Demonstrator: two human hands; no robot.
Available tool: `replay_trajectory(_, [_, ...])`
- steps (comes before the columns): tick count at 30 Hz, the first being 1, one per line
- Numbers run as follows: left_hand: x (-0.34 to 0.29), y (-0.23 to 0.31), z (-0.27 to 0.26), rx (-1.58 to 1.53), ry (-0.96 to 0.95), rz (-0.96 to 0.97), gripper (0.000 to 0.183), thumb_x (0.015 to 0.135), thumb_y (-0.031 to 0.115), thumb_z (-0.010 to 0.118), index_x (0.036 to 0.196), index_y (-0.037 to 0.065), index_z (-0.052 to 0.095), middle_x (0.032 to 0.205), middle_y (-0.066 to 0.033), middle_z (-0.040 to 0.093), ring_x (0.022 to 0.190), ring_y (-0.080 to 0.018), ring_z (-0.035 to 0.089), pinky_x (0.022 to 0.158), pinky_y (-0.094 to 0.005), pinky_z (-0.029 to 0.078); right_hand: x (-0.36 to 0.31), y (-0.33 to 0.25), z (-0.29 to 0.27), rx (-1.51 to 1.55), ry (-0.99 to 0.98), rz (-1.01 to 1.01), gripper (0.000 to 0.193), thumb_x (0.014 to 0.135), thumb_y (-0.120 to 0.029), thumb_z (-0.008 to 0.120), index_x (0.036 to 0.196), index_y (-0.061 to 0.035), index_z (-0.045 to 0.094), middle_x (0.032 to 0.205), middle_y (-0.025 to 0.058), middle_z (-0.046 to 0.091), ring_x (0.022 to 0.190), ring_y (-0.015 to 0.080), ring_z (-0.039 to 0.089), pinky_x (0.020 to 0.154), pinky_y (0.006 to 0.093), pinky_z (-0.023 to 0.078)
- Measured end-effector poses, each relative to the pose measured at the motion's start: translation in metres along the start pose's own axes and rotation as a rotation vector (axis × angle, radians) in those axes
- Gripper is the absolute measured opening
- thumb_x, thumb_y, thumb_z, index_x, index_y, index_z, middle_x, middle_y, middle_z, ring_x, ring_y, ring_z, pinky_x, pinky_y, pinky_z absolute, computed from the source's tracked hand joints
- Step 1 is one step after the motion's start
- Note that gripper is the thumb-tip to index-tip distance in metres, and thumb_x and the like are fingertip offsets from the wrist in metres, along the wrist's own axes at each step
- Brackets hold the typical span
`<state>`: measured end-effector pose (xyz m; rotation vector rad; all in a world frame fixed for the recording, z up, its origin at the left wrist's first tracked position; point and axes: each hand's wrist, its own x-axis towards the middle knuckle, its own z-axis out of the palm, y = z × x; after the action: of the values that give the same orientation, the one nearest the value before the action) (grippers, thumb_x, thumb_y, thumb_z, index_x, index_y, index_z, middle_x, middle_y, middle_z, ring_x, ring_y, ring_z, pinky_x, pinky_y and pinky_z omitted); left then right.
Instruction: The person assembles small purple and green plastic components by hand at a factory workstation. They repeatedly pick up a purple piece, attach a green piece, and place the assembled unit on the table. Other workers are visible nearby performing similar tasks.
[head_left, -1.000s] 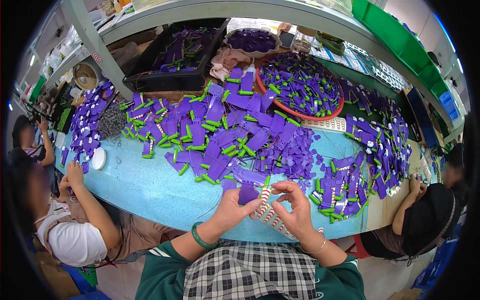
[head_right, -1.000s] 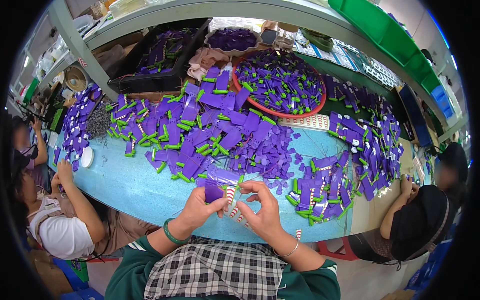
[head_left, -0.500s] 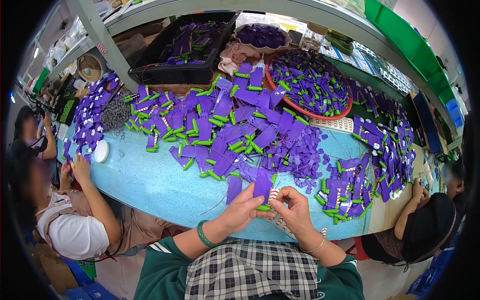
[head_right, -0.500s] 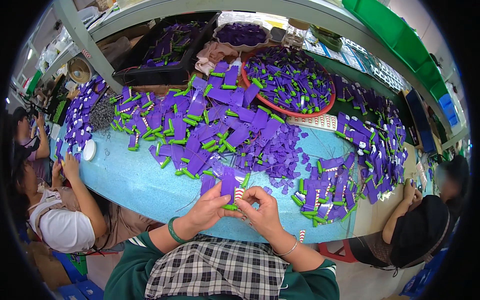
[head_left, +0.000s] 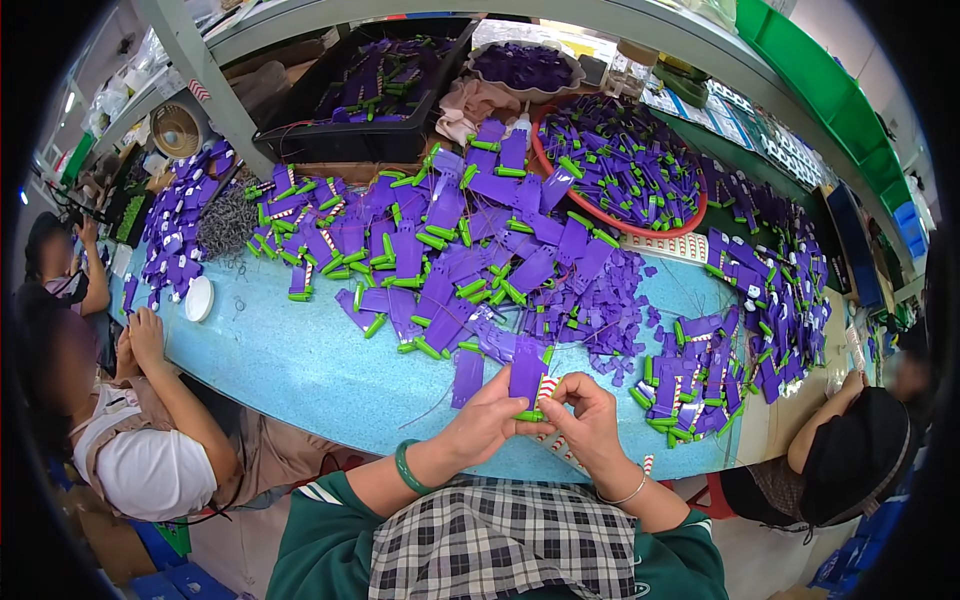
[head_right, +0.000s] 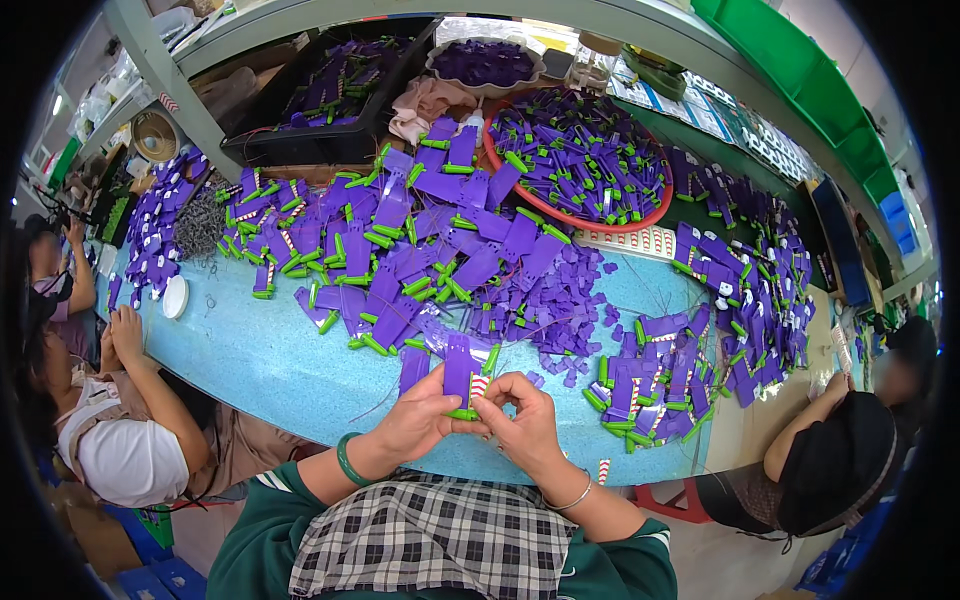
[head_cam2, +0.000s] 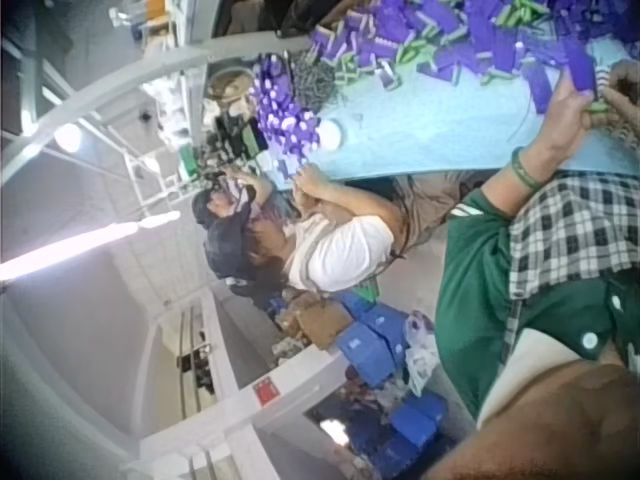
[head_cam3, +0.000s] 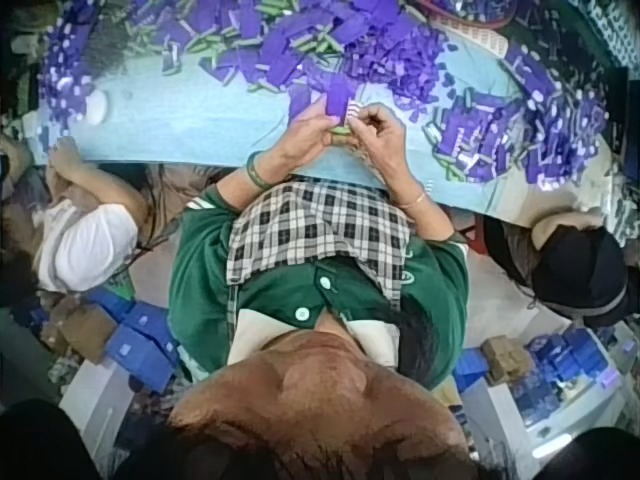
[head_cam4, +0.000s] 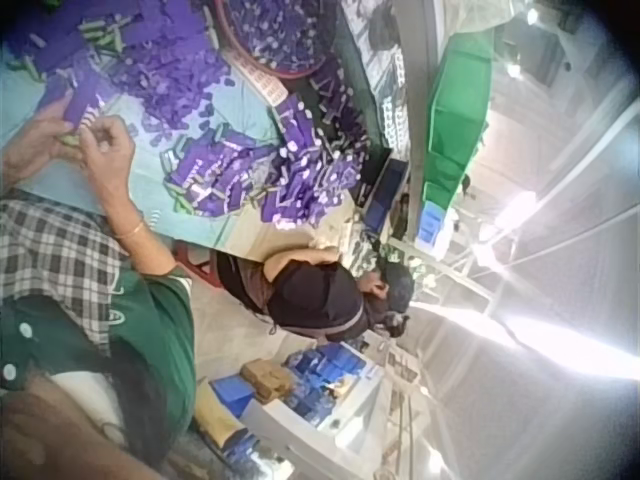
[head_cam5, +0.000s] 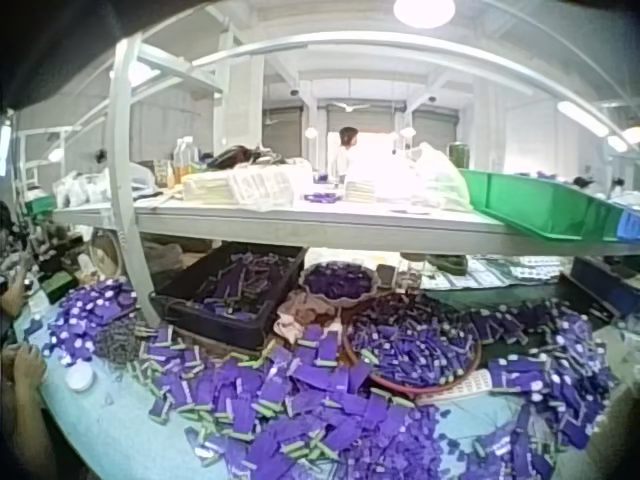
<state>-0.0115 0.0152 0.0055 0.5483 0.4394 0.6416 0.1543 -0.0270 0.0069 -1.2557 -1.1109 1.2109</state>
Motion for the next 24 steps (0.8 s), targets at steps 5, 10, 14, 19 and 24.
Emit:
replay_trajectory(5, [0.001,-0.002,0.000,0.266,0.004,0.049,0.035,0.093,0.005,0.048,0.127,0.004,0.038,0.120,-0.0093,0.050,0.112,-0.0207,0.054,0.088,-0.0407,0.054,0.000,0.003,0.002,-0.050,0.032,-0.054,0.012,0.079,-0.003,0.071,0.079,-0.0020,0.058,0.078,0.0022,0.059,0.071,0.0083,0.054,0.066,0.0237,0.044])
replay_trajectory(10, [0.000,-0.009,-0.002,0.580,0.009,0.138,0.029,0.095,0.006,0.049,0.123,0.001,0.043,0.116,-0.0078,0.052,0.108,-0.0162,0.055,0.085,-0.0344,0.055,0.000,0.006,-0.002,-0.207,0.074,-0.215,0.015,0.076,-0.004,0.072,0.071,-0.0022,0.058,0.075,0.0055,0.059,0.066,0.0135,0.054,0.061,0.0266,0.042])
replay_trajectory(14, [-0.003,-0.005,0.006,0.514,-0.031,0.157,0.028,0.095,0.008,0.050,0.122,0.001,0.045,0.114,-0.0065,0.054,0.108,-0.0146,0.054,0.082,-0.0327,0.054,-0.001,0.001,-0.008,-0.463,0.073,-0.468,0.014,0.074,-0.004,0.071,0.075,-0.0014,0.057,0.080,0.0093,0.059,0.069,0.0175,0.053,0.062,0.0296,0.042])
replay_trajectory(19, [-0.005,-0.014,0.005,0.520,-0.002,0.242,0.027,0.098,0.021,0.045,0.117,0.002,0.050,0.105,-0.0078,0.057,0.093,-0.0152,0.060,0.068,-0.0322,0.054,0.008,-0.007,0.001,-0.447,0.090,-0.471,0.027,0.073,-0.018,0.074,0.089,-0.0029,0.059,0.082,0.0104,0.062,0.072,0.0225,0.058,0.065,0.0333,0.046])
replay_trajectory(24, [0.001,-0.007,0.011,-0.049,-0.059,-0.245,0.041,0.099,0.037,0.030,0.089,0.004,0.052,0.066,-0.0057,0.049,0.055,-0.0169,0.051,0.046,-0.0298,0.043,0.006,-0.013,0.001,-0.185,-0.210,0.011,0.043,0.073,-0.024,0.074,0.105,-0.0006,0.058,0.090,0.0126,0.062,0.088,0.0249,0.061,0.077,0.0336,0.049])
